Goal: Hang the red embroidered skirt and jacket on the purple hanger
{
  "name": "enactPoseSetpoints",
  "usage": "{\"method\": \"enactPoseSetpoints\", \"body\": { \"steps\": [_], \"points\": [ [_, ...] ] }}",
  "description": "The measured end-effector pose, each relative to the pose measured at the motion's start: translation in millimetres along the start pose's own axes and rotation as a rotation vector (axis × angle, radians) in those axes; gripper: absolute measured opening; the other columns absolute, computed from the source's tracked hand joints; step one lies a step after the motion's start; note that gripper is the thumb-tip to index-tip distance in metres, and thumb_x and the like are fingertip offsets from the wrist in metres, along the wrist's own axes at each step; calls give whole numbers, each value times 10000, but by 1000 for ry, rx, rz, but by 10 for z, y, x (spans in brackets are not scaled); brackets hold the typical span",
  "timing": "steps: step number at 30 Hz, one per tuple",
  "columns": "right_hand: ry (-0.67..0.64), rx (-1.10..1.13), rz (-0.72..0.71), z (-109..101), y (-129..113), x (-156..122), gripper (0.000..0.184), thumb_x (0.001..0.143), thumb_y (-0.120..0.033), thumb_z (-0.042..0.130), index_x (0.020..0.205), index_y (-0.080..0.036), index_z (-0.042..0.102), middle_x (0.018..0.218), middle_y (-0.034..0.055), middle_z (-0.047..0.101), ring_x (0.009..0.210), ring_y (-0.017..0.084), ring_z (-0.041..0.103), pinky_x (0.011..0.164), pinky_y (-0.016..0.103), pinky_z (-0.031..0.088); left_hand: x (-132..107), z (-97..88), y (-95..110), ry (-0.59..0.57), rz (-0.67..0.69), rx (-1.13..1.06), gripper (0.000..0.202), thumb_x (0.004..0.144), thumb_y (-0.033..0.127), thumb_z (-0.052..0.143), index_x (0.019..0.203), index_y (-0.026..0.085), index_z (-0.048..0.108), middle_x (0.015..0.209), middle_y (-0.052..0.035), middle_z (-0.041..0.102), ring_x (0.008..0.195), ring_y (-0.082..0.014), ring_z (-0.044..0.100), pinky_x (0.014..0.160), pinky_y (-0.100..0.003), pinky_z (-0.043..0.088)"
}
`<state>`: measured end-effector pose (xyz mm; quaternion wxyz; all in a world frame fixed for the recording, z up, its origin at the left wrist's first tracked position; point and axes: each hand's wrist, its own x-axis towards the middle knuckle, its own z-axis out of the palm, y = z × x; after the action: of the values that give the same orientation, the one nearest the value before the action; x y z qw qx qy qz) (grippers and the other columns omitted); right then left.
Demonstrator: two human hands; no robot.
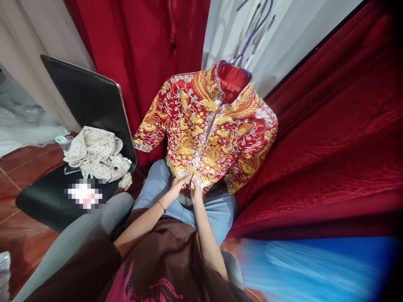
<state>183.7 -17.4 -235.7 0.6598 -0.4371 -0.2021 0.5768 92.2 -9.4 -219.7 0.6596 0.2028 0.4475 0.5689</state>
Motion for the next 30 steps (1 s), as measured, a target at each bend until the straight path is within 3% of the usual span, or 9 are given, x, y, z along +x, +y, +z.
{"method": "enactPoseSetpoints", "body": {
  "steps": [5, 12, 20, 30],
  "points": [
    [13, 12, -32, 23, -9, 5, 576, 647, -305, 776, 1204, -231, 648, 1205, 33, 707, 1049, 188, 666, 849, 306, 555, -29, 20, 18, 24, 21, 41, 401, 481, 295, 930, 766, 124, 705, 631, 15, 646, 499, -60, 477, 463, -211, 301],
    [44, 35, -19, 9, 19, 47, 595, 615, -295, 783, 1187, -213, 642, 1198, 54, 705, 1033, 200, 665, 836, 317, 555, 0, 40, -38, 47, 24, 33, 404, 510, 351, 911, 777, 115, 722, 675, -16, 677, 539, -71, 517, 485, -212, 334],
    [20, 14, -25, 37, 37, 32, 503, 620, -304, 768, 1102, -196, 675, 1125, 63, 724, 1031, 210, 669, 849, 338, 561, 23, 26, -44, 70, 27, -14, 390, 514, 340, 904, 775, 121, 714, 688, -12, 677, 566, -72, 532, 497, -206, 338],
    [36, -6, -49, 27, 30, 19, 608, 628, -323, 781, 1210, -220, 640, 1185, 46, 708, 1035, 191, 666, 907, 337, 544, -24, 54, -4, 66, 35, 20, 400, 500, 342, 920, 743, 124, 689, 603, 22, 616, 495, -52, 447, 458, -206, 300]
  ]
}}
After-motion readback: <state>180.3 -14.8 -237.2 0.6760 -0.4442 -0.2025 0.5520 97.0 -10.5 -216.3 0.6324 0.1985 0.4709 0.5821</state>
